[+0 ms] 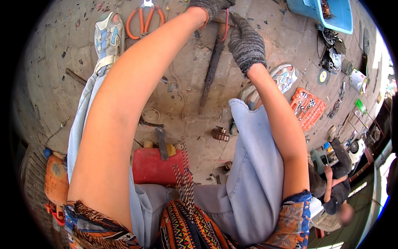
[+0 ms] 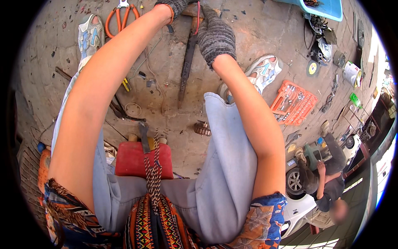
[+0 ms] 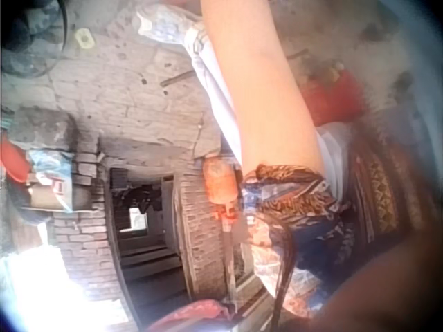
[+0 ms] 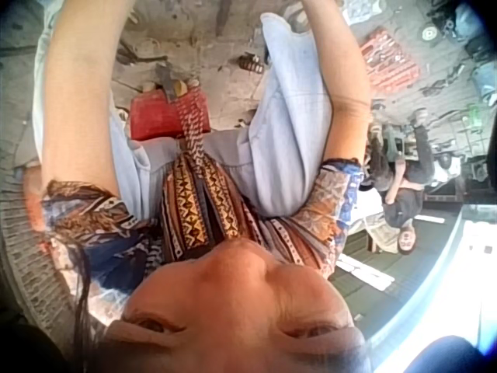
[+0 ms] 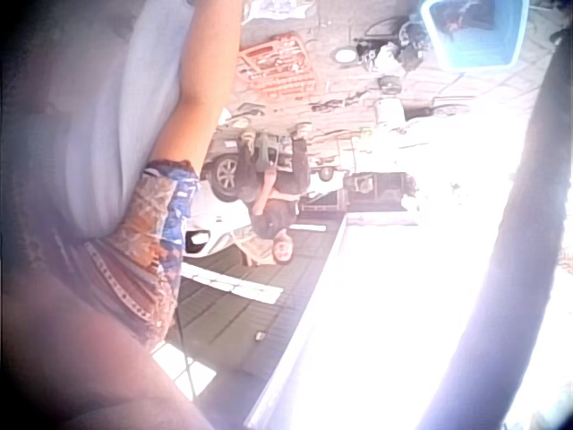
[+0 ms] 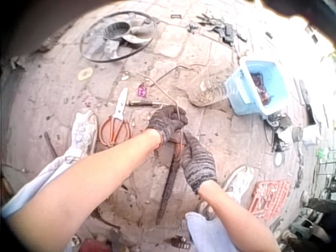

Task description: The person sits on the ground and uses a hammer to strip the insulation from a red wire. They then use pliers to twist the exposed copper strands and connect the wire to a small metal component.

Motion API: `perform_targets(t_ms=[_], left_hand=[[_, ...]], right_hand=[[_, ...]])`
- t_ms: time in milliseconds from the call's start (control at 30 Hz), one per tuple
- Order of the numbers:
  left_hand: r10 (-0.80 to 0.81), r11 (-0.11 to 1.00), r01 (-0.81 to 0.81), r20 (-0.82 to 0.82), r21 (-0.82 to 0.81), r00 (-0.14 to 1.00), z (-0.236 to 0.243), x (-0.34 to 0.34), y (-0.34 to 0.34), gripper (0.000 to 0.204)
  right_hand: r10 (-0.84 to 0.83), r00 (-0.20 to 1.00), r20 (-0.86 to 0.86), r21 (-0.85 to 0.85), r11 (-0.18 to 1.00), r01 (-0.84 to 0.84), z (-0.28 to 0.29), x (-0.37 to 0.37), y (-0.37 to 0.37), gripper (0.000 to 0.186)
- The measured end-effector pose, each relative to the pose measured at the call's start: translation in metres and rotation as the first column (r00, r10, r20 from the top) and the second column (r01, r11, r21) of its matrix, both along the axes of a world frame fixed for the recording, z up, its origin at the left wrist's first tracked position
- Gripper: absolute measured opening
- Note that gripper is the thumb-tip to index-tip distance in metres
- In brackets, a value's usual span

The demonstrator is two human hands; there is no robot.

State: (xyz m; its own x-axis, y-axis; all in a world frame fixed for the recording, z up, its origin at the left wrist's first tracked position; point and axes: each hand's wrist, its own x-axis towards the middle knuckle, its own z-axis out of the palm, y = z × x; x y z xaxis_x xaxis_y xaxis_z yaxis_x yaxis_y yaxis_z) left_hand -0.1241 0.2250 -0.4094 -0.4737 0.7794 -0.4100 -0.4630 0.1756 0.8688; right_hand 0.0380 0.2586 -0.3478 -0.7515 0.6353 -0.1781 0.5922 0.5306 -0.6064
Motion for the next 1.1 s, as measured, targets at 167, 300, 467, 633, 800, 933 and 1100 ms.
perform_targets(t_ms=[167,300,467,633,800,933,1100], left_hand=[[-0.011,1.000,0.011,-0.030,0.001,0.999,-0.007,0.000,0.002,0.037],[-0.018,0.999,0.016,-0.035,-0.034,0.999,-0.003,0.001,0.008,0.035],[0.004,0.998,-0.007,-0.038,-0.068,0.999,0.010,0.003,0.007,0.034],[0.009,0.997,-0.010,-0.006,-0.071,1.000,0.008,0.002,-0.001,0.034],[0.011,0.995,-0.015,-0.039,-0.101,0.999,0.012,0.003,0.002,0.033],[0.043,0.996,-0.042,0.007,-0.075,0.999,0.003,0.002,0.001,0.033],[0.055,0.996,-0.054,0.008,-0.073,0.998,0.002,0.003,0.002,0.033]], right_hand=[[-0.057,0.997,0.042,-0.103,0.993,0.062,0.009,-0.003,-0.002,0.039],[-0.063,0.989,0.131,-0.102,0.992,0.077,0.010,-0.006,-0.004,0.039],[-0.081,0.982,0.170,-0.070,0.993,0.095,0.008,-0.005,-0.002,0.039],[-0.033,0.983,0.182,-0.043,0.998,0.041,0.005,-0.005,0.001,0.043],[-0.045,0.985,0.169,-0.027,0.998,0.050,0.007,-0.007,-0.001,0.043],[-0.048,0.982,0.183,-0.024,0.998,0.053,0.010,-0.010,-0.002,0.044],[-0.044,0.982,0.182,-0.022,0.999,0.049,0.008,-0.009,-0.001,0.044]])
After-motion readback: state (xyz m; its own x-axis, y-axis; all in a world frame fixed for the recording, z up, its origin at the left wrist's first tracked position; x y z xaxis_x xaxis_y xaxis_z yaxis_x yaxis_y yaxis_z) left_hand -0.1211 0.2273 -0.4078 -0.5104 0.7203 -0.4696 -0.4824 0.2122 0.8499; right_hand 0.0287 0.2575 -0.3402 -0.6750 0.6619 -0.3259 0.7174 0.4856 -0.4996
